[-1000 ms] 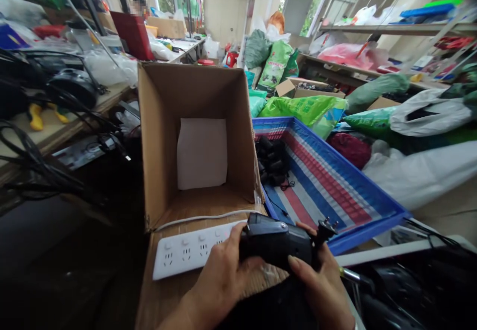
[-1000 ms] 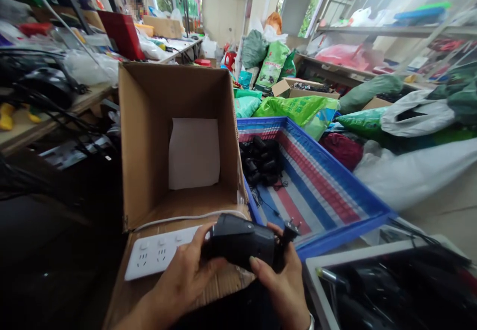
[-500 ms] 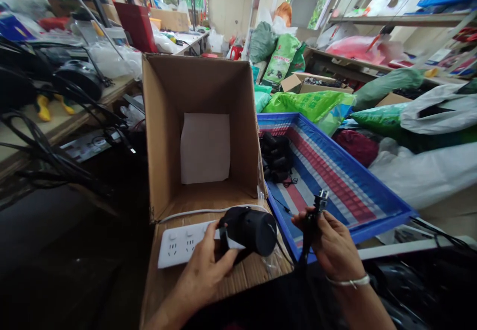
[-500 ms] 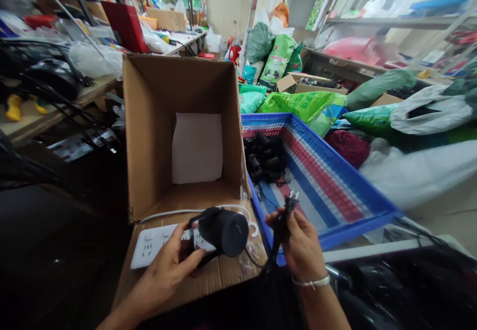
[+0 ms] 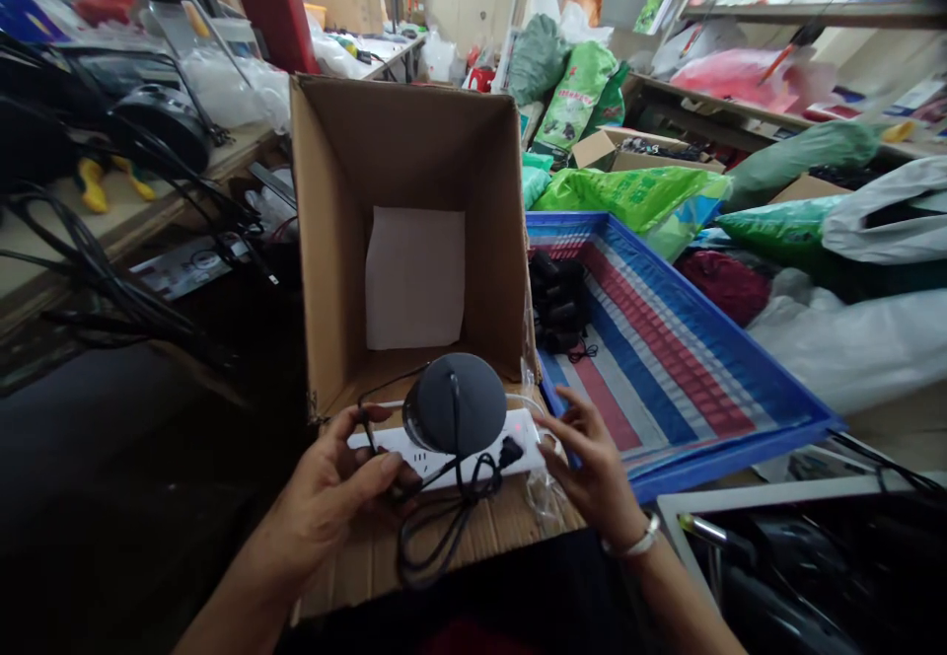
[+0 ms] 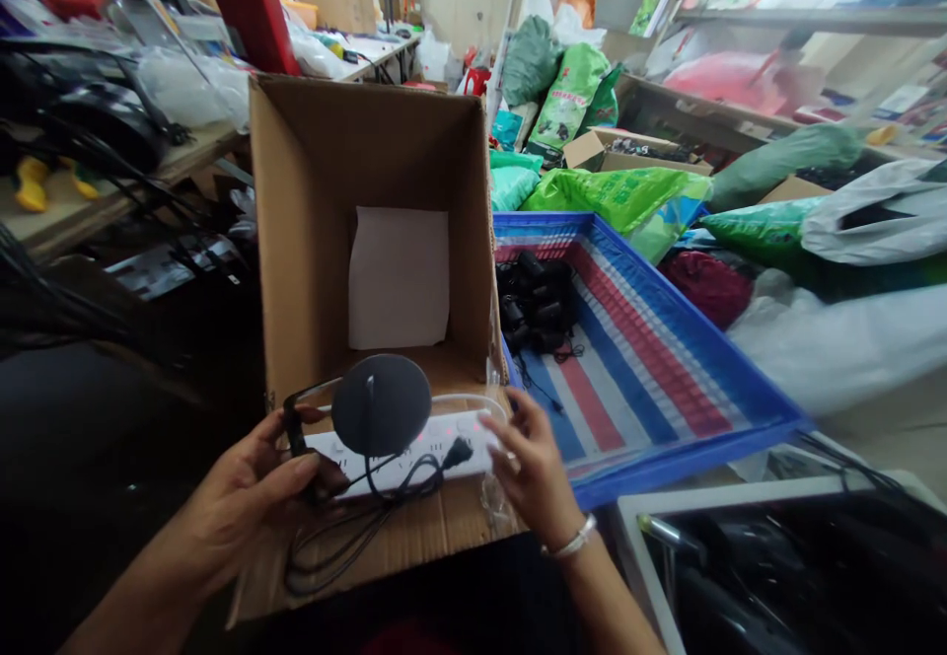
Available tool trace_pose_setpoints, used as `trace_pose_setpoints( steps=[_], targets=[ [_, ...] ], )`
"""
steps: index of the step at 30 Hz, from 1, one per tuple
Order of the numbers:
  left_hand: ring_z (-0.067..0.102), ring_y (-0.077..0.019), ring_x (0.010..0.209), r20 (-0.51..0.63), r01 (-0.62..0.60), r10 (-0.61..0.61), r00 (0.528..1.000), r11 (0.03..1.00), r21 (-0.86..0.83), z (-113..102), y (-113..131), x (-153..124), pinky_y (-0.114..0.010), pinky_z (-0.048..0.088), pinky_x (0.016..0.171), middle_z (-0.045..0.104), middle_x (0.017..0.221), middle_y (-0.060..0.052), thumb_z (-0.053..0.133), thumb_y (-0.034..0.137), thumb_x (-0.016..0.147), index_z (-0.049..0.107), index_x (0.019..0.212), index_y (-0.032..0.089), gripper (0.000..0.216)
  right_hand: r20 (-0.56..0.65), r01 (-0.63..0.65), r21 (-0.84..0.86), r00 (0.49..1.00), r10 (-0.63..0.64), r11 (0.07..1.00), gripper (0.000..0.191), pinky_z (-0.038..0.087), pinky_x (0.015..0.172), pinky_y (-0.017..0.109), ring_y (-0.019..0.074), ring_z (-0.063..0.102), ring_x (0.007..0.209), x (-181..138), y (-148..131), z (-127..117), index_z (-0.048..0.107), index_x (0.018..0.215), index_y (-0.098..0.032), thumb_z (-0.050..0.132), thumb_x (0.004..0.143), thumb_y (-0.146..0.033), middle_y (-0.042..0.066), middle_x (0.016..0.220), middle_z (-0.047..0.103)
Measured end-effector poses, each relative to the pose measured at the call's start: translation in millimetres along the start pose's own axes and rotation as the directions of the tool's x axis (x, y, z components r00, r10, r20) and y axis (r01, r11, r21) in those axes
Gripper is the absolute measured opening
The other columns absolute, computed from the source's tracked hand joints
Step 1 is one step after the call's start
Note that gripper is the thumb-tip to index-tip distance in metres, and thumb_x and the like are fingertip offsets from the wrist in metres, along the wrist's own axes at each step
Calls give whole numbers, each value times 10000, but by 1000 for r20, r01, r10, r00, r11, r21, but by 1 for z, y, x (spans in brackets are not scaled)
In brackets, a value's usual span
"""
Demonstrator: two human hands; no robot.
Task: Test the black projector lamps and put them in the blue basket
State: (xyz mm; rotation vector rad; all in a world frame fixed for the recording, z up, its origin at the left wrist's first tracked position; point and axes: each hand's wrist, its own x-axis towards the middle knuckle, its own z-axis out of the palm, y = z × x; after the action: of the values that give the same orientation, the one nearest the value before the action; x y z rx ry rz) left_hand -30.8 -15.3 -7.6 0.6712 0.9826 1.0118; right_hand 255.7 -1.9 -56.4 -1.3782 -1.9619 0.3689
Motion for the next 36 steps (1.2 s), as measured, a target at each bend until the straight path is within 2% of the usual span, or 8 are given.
trace_pose_setpoints(
  steps=[4,10,16,19,22,25,28,36],
  targets=[
    [644,-167,551,24,29,-28,999,999,-37,11,-4,3,-262,547,486,686,690,-33,728,290,718,367,1080,197,519,303,133,24,943,-134,991,594,482,866,419,240,514,1016,-18,-12,32,478,1264,-235,564,701,-66,124,1289,381],
    [658,-174,554,14,20,-18,1000,990,-143,31,-3,4,-277,561,499,688,682,-10,744,275,692,374,1059,204,527,309,-41,213,951,-27,976,776,458,904,386,253,478,1074,-29,-44,60,357,1312,-191,602,586,-69,120,1185,416],
    [665,-176,587,-144,-114,84,986,969,-218,42,-1,10,-290,576,517,699,721,-8,775,248,639,407,1008,193,524,366,-110,370,930,-36,922,792,500,757,288,203,551,905,-35,-62,45,345,1319,-231,493,566,-34,66,1062,527],
    [675,-178,604,-157,-152,118,981,963,-224,47,-1,12,-286,577,528,697,743,4,747,223,676,410,998,202,466,354,-158,327,935,34,932,493,499,703,277,200,554,851,-31,-65,42,537,1132,-225,601,654,-122,59,994,544],
    [676,-186,603,-102,-153,135,986,966,-208,50,-3,10,-300,577,529,705,731,-12,718,217,710,393,1023,206,452,225,-149,187,969,105,971,125,478,635,287,178,544,739,-18,-58,41,643,862,-197,553,782,-162,63,862,540],
    [680,-192,627,-40,-146,141,989,977,-153,49,-6,11,-329,585,572,706,726,-22,705,249,734,374,1049,210,459,141,-112,100,985,97,989,211,474,689,334,202,563,763,0,-38,35,664,949,-202,521,807,-140,69,821,591],
    [691,-200,653,-55,-175,171,984,982,-71,42,-7,17,-343,590,630,702,749,-21,700,275,743,363,1054,214,463,109,-164,176,983,146,971,158,487,715,346,212,604,772,14,-12,28,681,910,-198,578,789,-195,50,800,661],
    [689,-202,595,-46,-162,160,986,986,-39,21,-10,40,-311,576,576,697,697,-22,671,232,748,353,1049,203,439,169,-202,257,972,162,945,141,507,679,319,196,639,729,22,15,32,695,844,-169,634,764,-268,45,793,701]
  ],
)
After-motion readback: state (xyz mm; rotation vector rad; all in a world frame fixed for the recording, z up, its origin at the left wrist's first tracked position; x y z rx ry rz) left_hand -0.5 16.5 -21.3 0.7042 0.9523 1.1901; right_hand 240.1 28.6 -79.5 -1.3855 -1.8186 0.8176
